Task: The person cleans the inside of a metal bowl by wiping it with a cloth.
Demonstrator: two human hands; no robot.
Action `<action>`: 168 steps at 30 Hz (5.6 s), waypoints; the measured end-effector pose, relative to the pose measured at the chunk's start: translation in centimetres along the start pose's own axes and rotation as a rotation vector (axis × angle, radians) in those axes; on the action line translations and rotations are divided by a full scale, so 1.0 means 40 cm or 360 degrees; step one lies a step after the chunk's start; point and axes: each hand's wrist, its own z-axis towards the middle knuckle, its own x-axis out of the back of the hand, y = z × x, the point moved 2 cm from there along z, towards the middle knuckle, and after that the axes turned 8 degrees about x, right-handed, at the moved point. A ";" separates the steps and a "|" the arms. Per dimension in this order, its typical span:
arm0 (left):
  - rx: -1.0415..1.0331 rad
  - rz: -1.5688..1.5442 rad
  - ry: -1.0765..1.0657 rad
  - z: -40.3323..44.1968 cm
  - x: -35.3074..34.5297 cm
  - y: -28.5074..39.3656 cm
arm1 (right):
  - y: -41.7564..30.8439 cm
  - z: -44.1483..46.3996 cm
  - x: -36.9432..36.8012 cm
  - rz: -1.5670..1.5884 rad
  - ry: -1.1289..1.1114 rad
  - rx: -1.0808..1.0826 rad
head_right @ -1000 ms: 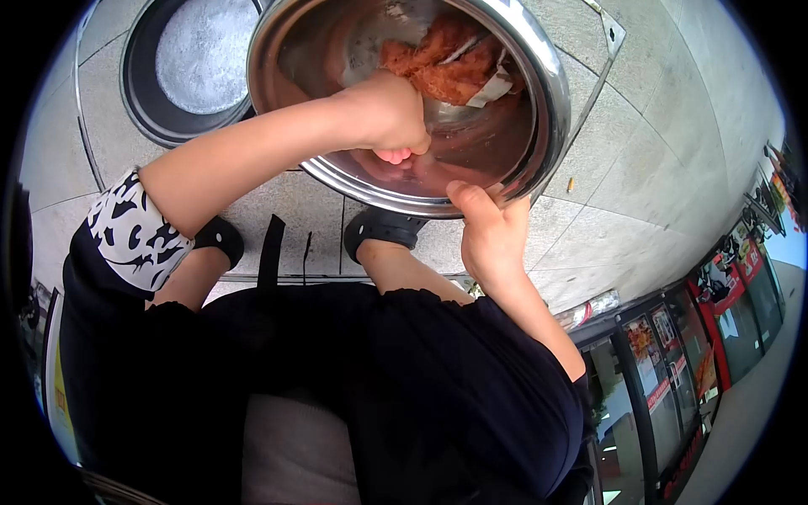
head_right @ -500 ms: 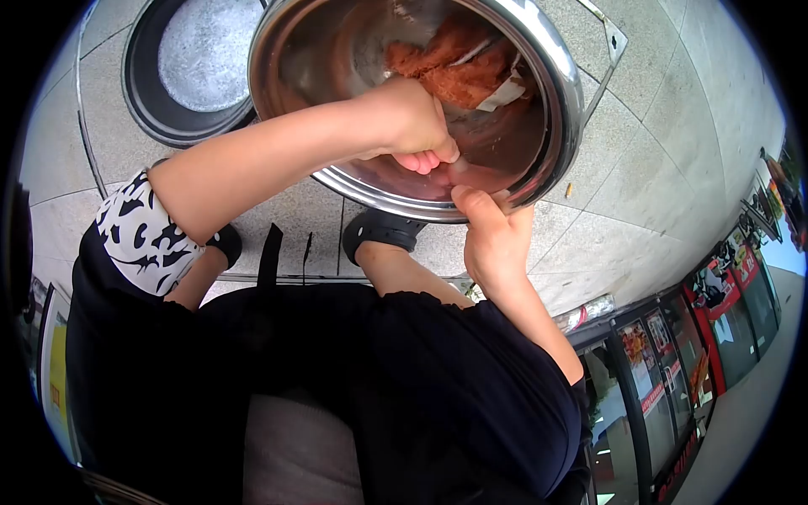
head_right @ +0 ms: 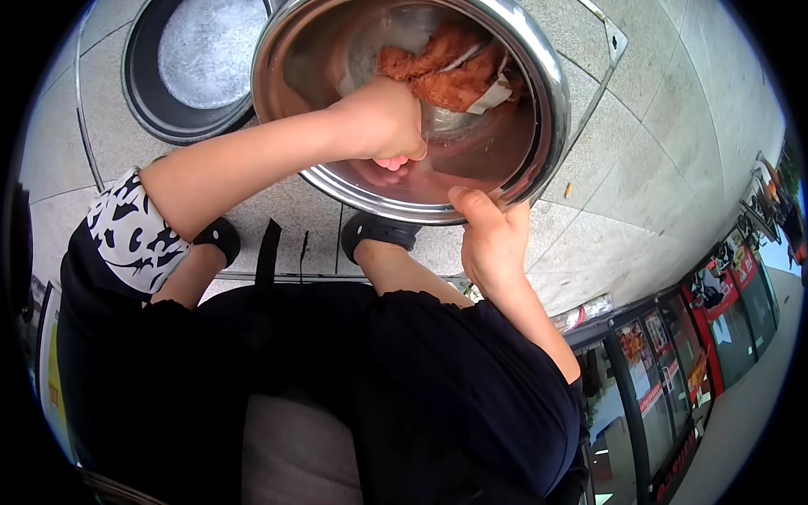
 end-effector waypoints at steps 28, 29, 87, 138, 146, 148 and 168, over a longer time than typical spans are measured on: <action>-0.0131 -0.0006 0.0187 -0.007 -0.022 0.027 | 0.001 0.007 0.006 -0.0058 -0.0029 -0.0015; -0.0163 -0.0195 0.0083 -0.001 -0.030 0.034 | 0.000 0.007 0.008 -0.0063 -0.0030 -0.0018; -0.1741 0.1231 0.1063 -0.120 -0.105 -0.013 | 0.021 0.030 0.065 0.0439 0.0218 -0.0380; -0.0948 0.0917 0.0465 -0.045 -0.047 0.060 | 0.057 -0.027 0.084 0.0165 -0.0213 0.0503; -0.0762 0.0584 0.0286 -0.043 -0.041 0.071 | 0.055 -0.020 0.063 0.0200 -0.0119 0.0499; -0.0831 0.0786 0.0489 -0.043 -0.037 0.054 | 0.067 -0.021 0.071 0.0277 -0.0193 0.0589; -0.0963 0.0665 0.0541 -0.031 -0.068 0.027 | 0.027 -0.022 0.050 -0.0049 -0.0083 0.0380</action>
